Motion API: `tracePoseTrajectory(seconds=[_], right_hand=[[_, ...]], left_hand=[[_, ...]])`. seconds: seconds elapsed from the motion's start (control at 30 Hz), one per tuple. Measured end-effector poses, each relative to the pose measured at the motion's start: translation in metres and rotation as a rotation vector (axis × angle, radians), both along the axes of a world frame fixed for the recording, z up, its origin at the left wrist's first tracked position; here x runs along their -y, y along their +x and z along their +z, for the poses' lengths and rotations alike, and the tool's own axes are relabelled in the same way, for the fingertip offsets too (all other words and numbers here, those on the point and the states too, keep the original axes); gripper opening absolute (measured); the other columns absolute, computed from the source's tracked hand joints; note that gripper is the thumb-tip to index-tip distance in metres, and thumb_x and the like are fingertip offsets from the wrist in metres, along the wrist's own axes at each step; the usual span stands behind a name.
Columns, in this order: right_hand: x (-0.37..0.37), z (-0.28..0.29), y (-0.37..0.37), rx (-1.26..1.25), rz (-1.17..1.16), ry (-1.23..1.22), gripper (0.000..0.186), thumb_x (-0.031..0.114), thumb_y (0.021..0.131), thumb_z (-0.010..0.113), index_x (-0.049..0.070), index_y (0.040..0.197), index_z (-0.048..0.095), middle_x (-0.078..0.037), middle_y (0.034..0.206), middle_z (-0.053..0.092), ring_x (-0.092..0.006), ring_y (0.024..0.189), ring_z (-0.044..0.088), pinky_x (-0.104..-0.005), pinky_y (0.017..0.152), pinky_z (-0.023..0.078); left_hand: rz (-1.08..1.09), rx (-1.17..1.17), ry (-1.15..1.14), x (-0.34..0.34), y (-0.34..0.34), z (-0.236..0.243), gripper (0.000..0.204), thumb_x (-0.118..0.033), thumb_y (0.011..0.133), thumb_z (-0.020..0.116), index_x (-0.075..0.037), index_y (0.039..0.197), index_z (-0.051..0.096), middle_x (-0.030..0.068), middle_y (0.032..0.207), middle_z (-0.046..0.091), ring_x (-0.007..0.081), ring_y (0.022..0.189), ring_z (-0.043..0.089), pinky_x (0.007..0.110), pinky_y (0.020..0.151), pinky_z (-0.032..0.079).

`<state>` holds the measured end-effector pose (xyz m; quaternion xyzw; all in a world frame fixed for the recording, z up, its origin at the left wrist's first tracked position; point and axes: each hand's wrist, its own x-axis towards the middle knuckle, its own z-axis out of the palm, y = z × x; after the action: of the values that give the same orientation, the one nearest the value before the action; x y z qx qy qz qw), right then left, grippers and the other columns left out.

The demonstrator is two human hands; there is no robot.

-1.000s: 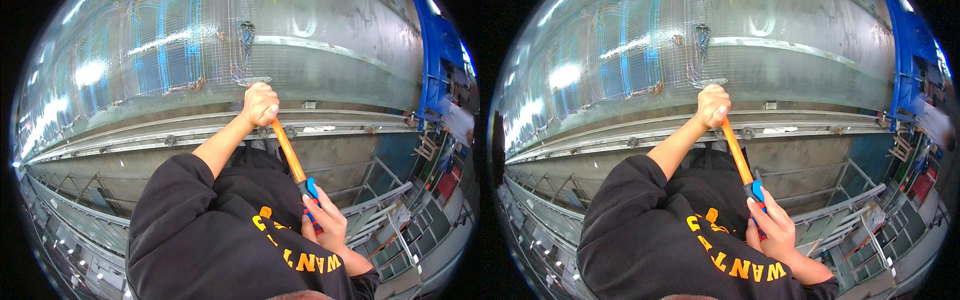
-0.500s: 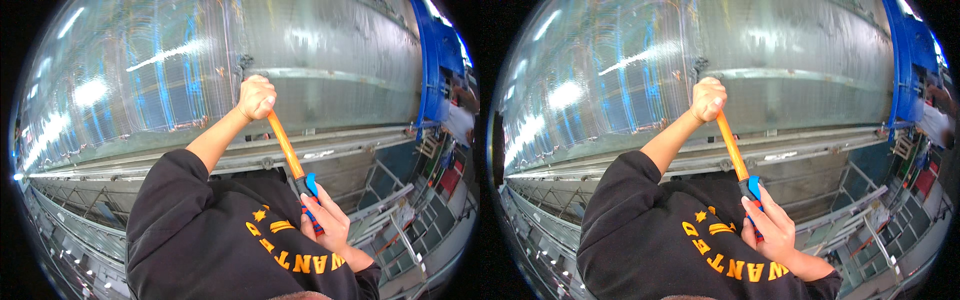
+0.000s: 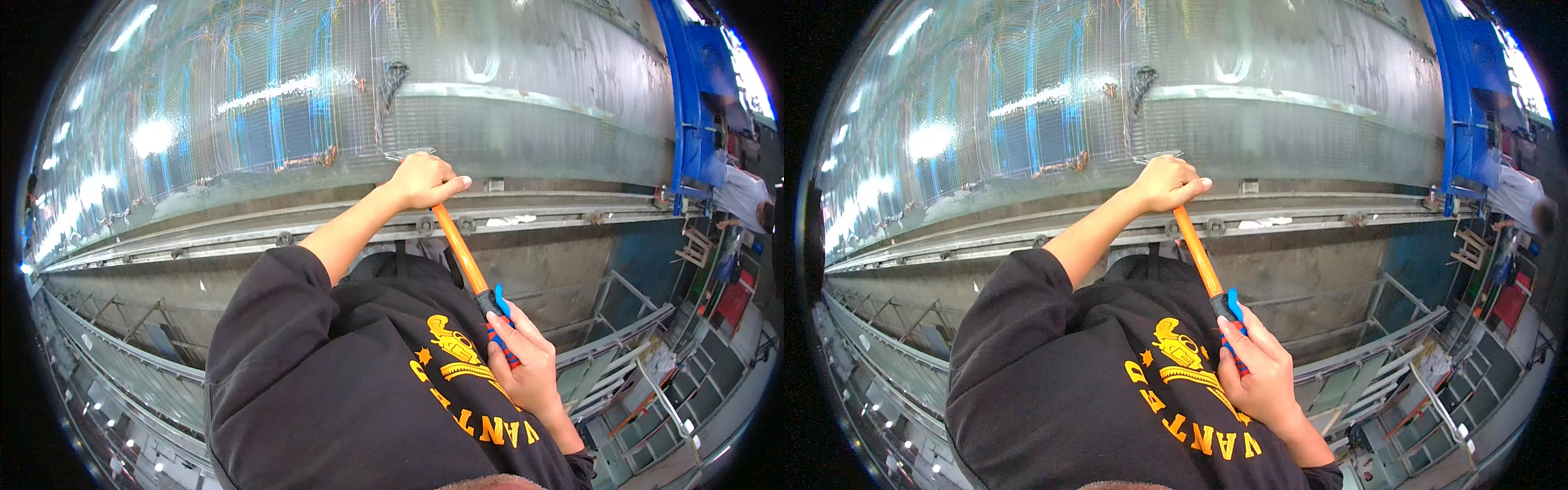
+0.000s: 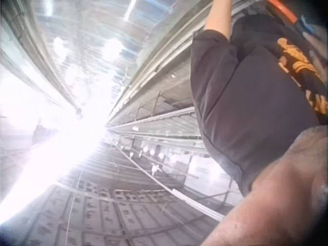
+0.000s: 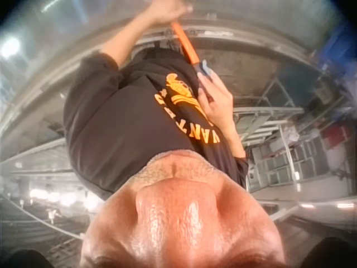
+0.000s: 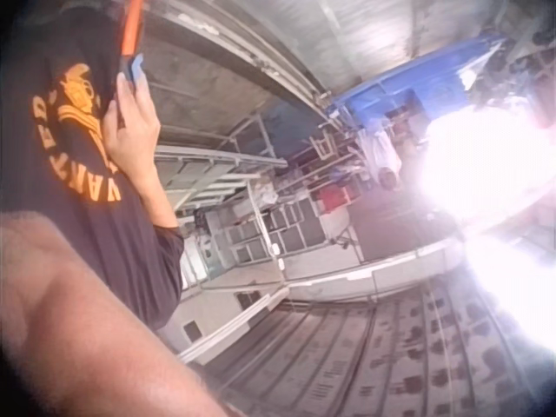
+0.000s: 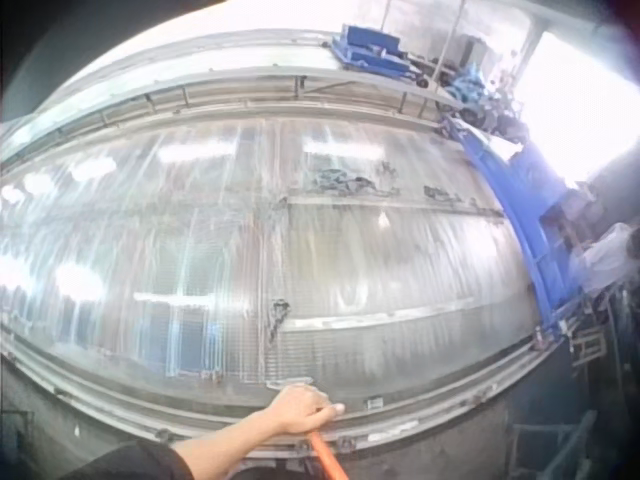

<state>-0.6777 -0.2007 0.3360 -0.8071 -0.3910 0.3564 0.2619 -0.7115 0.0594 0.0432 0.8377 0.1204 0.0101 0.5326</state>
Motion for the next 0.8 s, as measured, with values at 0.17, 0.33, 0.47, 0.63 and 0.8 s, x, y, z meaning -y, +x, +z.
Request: tracePoseTrajectory(seconds=[0.17,0.33,0.47,0.63,0.8], right_hand=[[0.022,-0.008,-0.008,0.038,0.0,-0.011,0.046,-0.004,0.079,0.074,0.0,0.125,0.074,-0.03,0.137,0.066,-0.0392,0.112,0.074,-0.0392,0.096,0.058],[0.004,-0.001,0.006,0.037,0.018,-0.032,0.05,-0.006,0.074,0.077,0.001,0.123,0.076,-0.029,0.136,0.067,-0.0376,0.108,0.075,-0.0386,0.092,0.059],[-0.039,-0.008,0.026,0.108,0.078,-0.028,0.047,-0.006,0.072,0.078,0.0,0.118,0.078,-0.032,0.134,0.067,-0.0377,0.102,0.076,-0.0378,0.089,0.06],[-0.118,-0.009,0.067,0.12,0.108,-0.039,0.041,-0.004,0.074,0.076,-0.004,0.115,0.077,-0.036,0.129,0.068,-0.0373,0.097,0.077,-0.0377,0.086,0.061],[-0.212,0.011,0.109,0.075,0.057,-0.145,0.037,-0.005,0.078,0.066,-0.007,0.114,0.075,-0.038,0.122,0.07,-0.0338,0.097,0.079,-0.0373,0.088,0.061]], left_hand=[[0.218,0.127,0.086,0.03,-0.014,-0.008,0.057,-0.037,0.105,0.047,-0.008,0.058,0.061,0.0103,0.061,0.063,0.0358,0.067,0.063,0.049,0.072,0.049],[0.273,0.259,-0.061,0.018,-0.009,-0.02,0.046,-0.032,0.094,0.053,-0.006,0.055,0.053,0.0141,0.058,0.057,0.0397,0.062,0.059,0.05,0.065,0.047],[0.307,0.287,-0.07,-0.024,0.024,-0.027,0.04,-0.029,0.089,0.055,-0.007,0.055,0.053,0.0137,0.058,0.057,0.0394,0.061,0.059,0.05,0.061,0.047],[0.371,0.299,-0.095,-0.095,0.065,-0.035,0.039,-0.029,0.086,0.055,-0.01,0.051,0.054,0.012,0.054,0.057,0.0369,0.057,0.061,0.046,0.056,0.048],[0.39,0.288,-0.15,-0.158,0.099,-0.029,0.04,-0.025,0.087,0.05,-0.009,0.05,0.053,0.0096,0.053,0.055,0.0333,0.054,0.058,0.042,0.057,0.047]])
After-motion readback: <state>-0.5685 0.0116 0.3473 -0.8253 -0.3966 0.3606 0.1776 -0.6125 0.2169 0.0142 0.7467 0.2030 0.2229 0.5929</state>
